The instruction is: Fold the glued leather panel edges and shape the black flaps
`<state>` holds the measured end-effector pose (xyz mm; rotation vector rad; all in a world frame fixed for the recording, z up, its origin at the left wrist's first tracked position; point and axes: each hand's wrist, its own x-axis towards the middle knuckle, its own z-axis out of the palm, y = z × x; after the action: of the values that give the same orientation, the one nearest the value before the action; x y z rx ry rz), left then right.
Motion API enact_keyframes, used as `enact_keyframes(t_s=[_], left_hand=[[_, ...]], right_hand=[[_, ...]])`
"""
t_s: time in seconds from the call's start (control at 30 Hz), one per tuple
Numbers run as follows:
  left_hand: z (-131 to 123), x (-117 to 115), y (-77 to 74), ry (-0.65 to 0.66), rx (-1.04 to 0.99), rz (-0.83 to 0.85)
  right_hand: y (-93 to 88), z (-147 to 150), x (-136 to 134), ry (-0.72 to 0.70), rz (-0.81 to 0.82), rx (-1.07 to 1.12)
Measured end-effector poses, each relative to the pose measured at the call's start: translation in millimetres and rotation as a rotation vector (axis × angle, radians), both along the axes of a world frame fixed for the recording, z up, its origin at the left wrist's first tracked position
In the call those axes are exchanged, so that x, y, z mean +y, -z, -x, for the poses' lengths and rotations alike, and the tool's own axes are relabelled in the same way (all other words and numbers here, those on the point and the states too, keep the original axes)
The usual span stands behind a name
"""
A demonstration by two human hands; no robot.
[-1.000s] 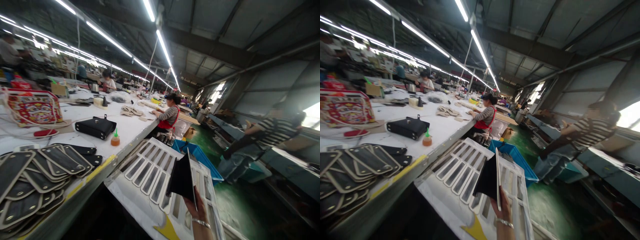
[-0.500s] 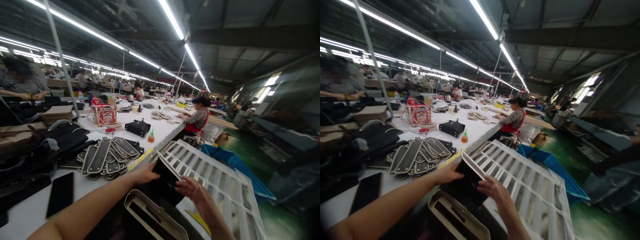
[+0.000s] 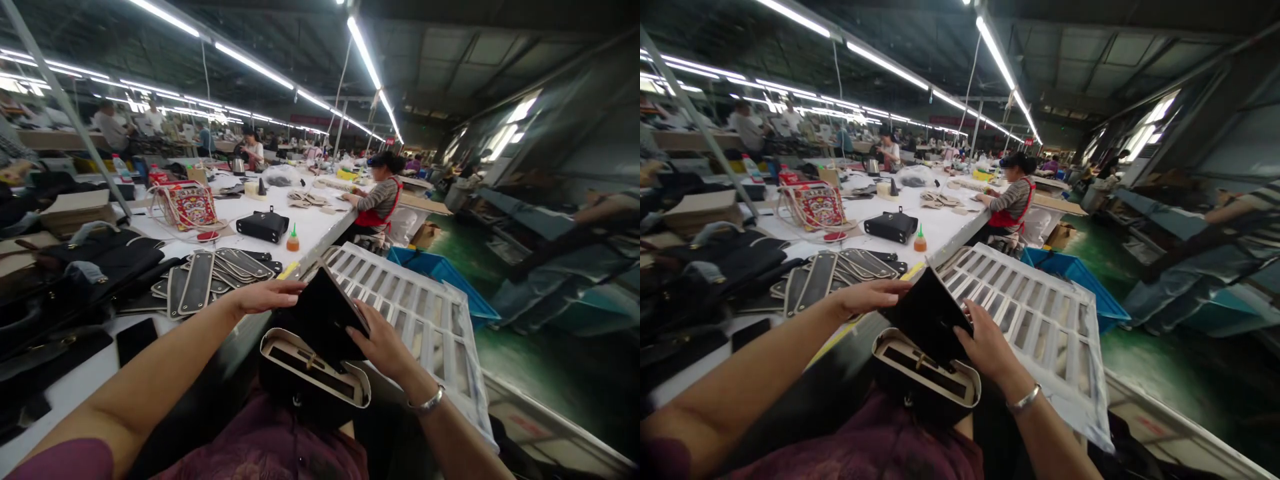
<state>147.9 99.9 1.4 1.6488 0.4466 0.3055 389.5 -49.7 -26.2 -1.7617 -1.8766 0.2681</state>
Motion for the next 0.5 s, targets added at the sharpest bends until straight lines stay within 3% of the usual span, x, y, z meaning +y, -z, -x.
enact_keyframes(t_s=[0.13, 0.2, 0.33, 0.5], left_hand=[[13.4, -8.1, 8.4, -0.014, 0.263, -0.570], [15.6, -15.5, 18.6, -0.048, 0.342, -0.736], [18.7, -20.2, 48.6, -0.071, 0.336, -0.840], [13.1, -12.0, 77.3, -0.116, 0.291, -1.021]], right_hand=[[21.2, 1.7, -8.3, 0.035, -0.022, 0.034], [36.5, 6.8, -11.1, 0.039, -0.016, 0.049], [54.3, 13.3, -12.5, 0.032, -0.025, 0.044], [45.0, 4.0, -8.6, -0.026, 0.054, 0.161]])
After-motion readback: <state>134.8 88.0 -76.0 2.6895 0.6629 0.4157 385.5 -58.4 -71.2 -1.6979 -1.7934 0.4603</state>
